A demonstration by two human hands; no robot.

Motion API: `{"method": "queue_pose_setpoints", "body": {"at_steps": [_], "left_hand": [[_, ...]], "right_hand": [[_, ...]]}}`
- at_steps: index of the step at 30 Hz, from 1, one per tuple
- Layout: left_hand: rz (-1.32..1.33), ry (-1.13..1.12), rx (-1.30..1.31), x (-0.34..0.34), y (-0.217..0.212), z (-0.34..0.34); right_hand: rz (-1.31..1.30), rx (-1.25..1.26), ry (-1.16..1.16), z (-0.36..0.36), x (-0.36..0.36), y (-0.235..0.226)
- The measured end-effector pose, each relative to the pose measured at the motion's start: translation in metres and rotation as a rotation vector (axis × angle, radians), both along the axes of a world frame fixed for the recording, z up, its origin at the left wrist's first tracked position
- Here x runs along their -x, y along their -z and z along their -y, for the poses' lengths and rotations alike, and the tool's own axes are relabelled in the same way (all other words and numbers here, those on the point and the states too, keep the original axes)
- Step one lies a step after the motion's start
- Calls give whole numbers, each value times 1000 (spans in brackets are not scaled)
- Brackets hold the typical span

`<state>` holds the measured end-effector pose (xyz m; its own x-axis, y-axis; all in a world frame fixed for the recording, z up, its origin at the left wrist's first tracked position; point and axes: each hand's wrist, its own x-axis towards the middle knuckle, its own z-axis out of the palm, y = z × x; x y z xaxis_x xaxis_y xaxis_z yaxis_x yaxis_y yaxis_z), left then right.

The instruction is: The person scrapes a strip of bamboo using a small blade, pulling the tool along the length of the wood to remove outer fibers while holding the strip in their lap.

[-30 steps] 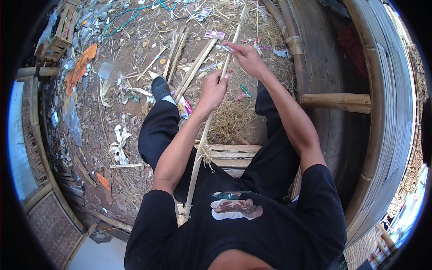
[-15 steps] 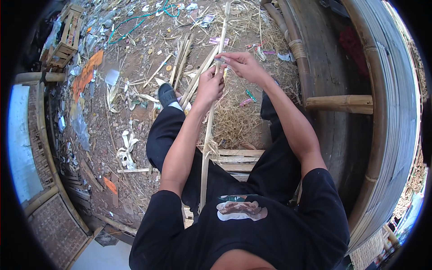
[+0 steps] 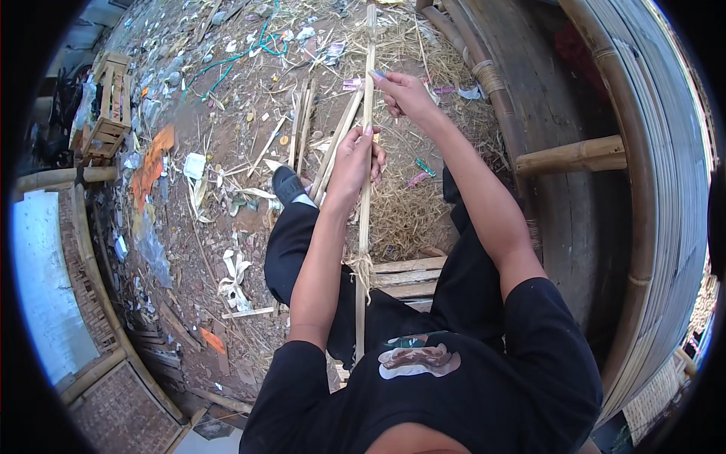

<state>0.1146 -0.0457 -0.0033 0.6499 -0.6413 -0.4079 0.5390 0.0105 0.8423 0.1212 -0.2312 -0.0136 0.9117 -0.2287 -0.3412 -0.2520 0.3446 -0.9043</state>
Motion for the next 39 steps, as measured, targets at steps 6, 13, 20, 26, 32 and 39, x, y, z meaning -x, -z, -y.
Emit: {"method": "queue_pose_setpoints", "body": {"at_steps": [6,13,20,26,32,39], "left_hand": [[33,58,-56,5,-5,0],[-28,364,-171,17,-17,-9],[-5,192,-25,37,-5,-8],[-151,50,-3,44,-10,-4],[-144,56,32,42,-8,-9],[-121,103,49,59,-10,-2]], "right_hand": [[-9,311,54,-4,-6,14],[-76,523,255,15,-5,6],[-52,582,269,36,-4,9],[147,356,179,45,0,11],[48,624,169,31,6,-14],[80,783,220,53,5,5]]}}
